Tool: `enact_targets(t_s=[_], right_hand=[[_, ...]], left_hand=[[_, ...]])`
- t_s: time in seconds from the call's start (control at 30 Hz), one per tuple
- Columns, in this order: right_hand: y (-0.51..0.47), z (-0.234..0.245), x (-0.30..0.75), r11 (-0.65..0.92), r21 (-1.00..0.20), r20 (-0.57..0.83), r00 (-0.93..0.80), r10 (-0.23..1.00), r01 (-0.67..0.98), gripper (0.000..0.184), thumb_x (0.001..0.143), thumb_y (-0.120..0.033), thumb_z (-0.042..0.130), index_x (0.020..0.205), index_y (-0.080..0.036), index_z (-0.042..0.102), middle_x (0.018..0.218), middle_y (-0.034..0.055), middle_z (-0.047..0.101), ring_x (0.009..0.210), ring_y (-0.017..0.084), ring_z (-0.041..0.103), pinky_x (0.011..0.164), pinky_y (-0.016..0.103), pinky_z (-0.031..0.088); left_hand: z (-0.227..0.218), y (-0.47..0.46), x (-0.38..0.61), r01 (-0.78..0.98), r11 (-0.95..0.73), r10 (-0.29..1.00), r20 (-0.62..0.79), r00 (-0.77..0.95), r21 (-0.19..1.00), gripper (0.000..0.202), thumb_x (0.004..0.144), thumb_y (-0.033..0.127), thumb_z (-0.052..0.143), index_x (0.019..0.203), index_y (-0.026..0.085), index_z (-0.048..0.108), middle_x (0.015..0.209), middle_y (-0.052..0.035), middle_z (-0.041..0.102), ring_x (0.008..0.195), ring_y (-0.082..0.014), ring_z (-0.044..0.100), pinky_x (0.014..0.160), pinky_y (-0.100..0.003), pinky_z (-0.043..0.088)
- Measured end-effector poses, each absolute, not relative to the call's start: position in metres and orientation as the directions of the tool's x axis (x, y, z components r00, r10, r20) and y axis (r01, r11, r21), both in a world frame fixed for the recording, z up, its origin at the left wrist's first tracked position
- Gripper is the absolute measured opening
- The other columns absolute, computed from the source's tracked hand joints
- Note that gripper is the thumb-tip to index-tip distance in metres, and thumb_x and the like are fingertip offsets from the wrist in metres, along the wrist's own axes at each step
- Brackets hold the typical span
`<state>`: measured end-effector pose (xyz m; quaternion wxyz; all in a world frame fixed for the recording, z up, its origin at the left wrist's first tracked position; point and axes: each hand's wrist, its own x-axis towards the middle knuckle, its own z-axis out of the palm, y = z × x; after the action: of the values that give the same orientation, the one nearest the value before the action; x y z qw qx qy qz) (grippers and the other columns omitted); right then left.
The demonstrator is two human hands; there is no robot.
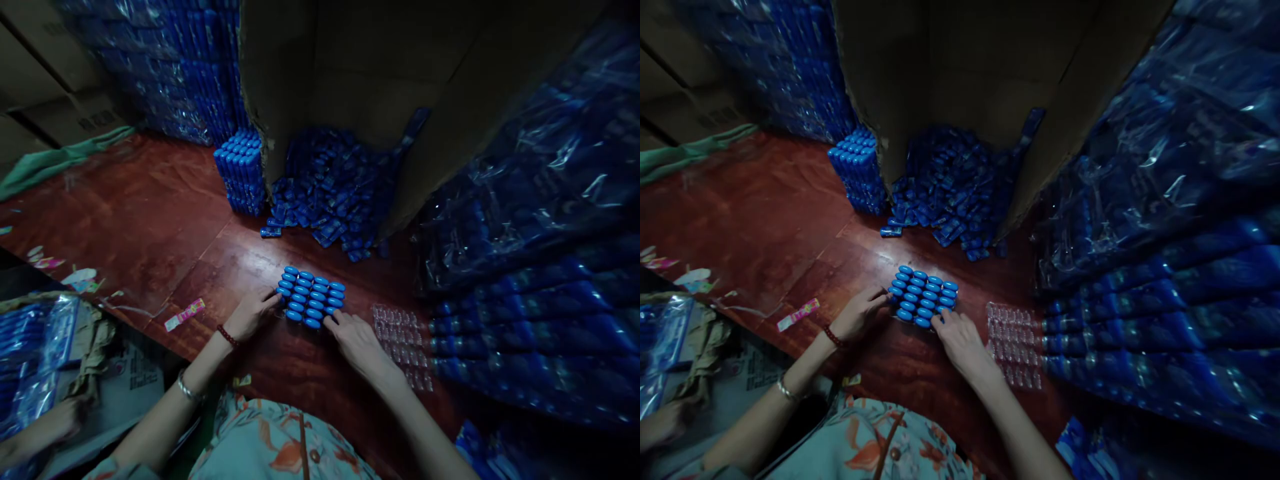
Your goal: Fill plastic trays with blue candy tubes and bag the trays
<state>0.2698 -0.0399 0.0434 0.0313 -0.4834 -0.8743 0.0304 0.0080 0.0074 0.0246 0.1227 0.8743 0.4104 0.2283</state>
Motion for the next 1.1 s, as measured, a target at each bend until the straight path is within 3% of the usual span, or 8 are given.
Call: enact_targets(t_s=[0.1, 0.23, 0.33, 0.5, 0.63, 0.77, 0.9, 1.1], right_hand=[[-0.039, 0.041, 0.264, 0.54, -0.055, 0.05, -0.538, 0.842, 0.84, 0.041, 0.081, 0.001, 0.037, 0.11, -0.022, 0.055, 0.109, 0.0083, 0.061, 0.098, 0.02, 0.058, 0.089, 0.035, 0.042], [-0.039, 0.043, 0.264, 0.52, -0.066, 0.046, -0.518, 0.854, 0.852, 0.025, 0.087, -0.012, 0.045, 0.106, -0.022, 0.059, 0.096, 0.0068, 0.065, 0.083, 0.019, 0.062, 0.076, 0.03, 0.046], [-0.037, 0.039, 0.274, 0.509, -0.147, 0.184, -0.482, 0.856, 0.848, 0.026, 0.092, -0.027, 0.044, 0.114, -0.023, 0.057, 0.088, 0.0056, 0.067, 0.076, 0.017, 0.063, 0.071, 0.028, 0.047], [0.006, 0.027, 0.3, 0.28, -0.354, 0.367, -0.143, 0.919, 0.892, 0.026, 0.093, -0.023, 0.04, 0.106, -0.02, 0.062, 0.093, 0.0068, 0.066, 0.083, 0.017, 0.062, 0.075, 0.027, 0.048], [0.07, 0.03, 0.315, 0.087, -0.165, 0.128, -0.066, 0.99, 0.982, 0.045, 0.082, -0.003, 0.042, 0.121, -0.021, 0.055, 0.118, 0.012, 0.058, 0.106, 0.025, 0.054, 0.077, 0.034, 0.048], [0.108, 0.033, 0.313, 0.099, -0.123, -0.021, -0.102, 0.995, 0.987, 0.049, 0.079, 0.001, 0.041, 0.122, -0.018, 0.054, 0.127, 0.0176, 0.051, 0.106, 0.028, 0.055, 0.078, 0.038, 0.046], [0.107, 0.031, 0.304, 0.092, -0.161, -0.143, -0.115, 0.983, 0.983, 0.026, 0.082, -0.015, 0.054, 0.107, -0.014, 0.059, 0.111, 0.0197, 0.059, 0.092, 0.027, 0.062, 0.071, 0.034, 0.045], [0.069, 0.024, 0.308, 0.0, -0.25, -0.241, -0.062, 0.969, 0.968, 0.042, 0.074, -0.034, 0.065, 0.109, -0.015, 0.052, 0.096, 0.0134, 0.066, 0.09, 0.026, 0.063, 0.067, 0.028, 0.043]], left_hand=[[0.034, 0.017, 0.006, 0.624, -0.698, 0.712, 0.255, 0.654, 0.352, 0.026, 0.088, 0.01, 0.035, 0.091, 0.017, 0.06, 0.085, -0.0061, 0.058, 0.075, -0.0145, 0.051, 0.066, -0.025, 0.04], [0.039, 0.021, 0.004, 0.596, -0.736, 0.668, 0.205, 0.715, 0.322, 0.028, 0.087, 0.007, 0.034, 0.089, 0.017, 0.06, 0.089, -0.0066, 0.059, 0.08, -0.0151, 0.051, 0.07, -0.026, 0.041], [0.041, 0.02, 0.007, 0.572, -0.76, 0.634, 0.157, 0.757, 0.308, 0.026, 0.086, 0.006, 0.036, 0.09, 0.018, 0.059, 0.095, -0.0068, 0.06, 0.084, -0.0163, 0.052, 0.073, -0.027, 0.042], [0.04, 0.021, 0.009, 0.572, -0.762, 0.626, 0.117, 0.771, 0.305, 0.022, 0.09, 0.011, 0.037, 0.09, 0.017, 0.059, 0.097, -0.0072, 0.061, 0.085, -0.0172, 0.055, 0.073, -0.027, 0.043], [0.039, 0.025, -0.001, 0.508, -0.806, 0.584, 0.267, 0.767, 0.305, 0.017, 0.091, 0.026, 0.046, 0.097, 0.018, 0.059, 0.098, -0.008, 0.061, 0.084, -0.0156, 0.057, 0.071, -0.024, 0.044], [0.045, 0.055, 0.004, 0.642, -0.669, 0.739, 0.428, 0.521, 0.373, 0.024, 0.094, 0.026, 0.038, 0.098, 0.015, 0.06, 0.092, -0.0083, 0.06, 0.079, -0.0133, 0.057, 0.07, -0.023, 0.045], [0.052, 0.12, 0.042, 0.727, -0.613, 0.788, 0.162, 0.595, 0.309, 0.027, 0.094, 0.023, 0.036, 0.101, 0.014, 0.061, 0.1, -0.0092, 0.06, 0.091, -0.0158, 0.058, 0.078, -0.025, 0.046], [0.033, 0.201, 0.109, 0.675, -0.695, 0.689, -0.039, 0.724, 0.25, 0.036, 0.076, 0.002, 0.054, 0.107, 0.019, 0.062, 0.117, -0.007, 0.058, 0.104, -0.0193, 0.056, 0.088, -0.028, 0.044]])
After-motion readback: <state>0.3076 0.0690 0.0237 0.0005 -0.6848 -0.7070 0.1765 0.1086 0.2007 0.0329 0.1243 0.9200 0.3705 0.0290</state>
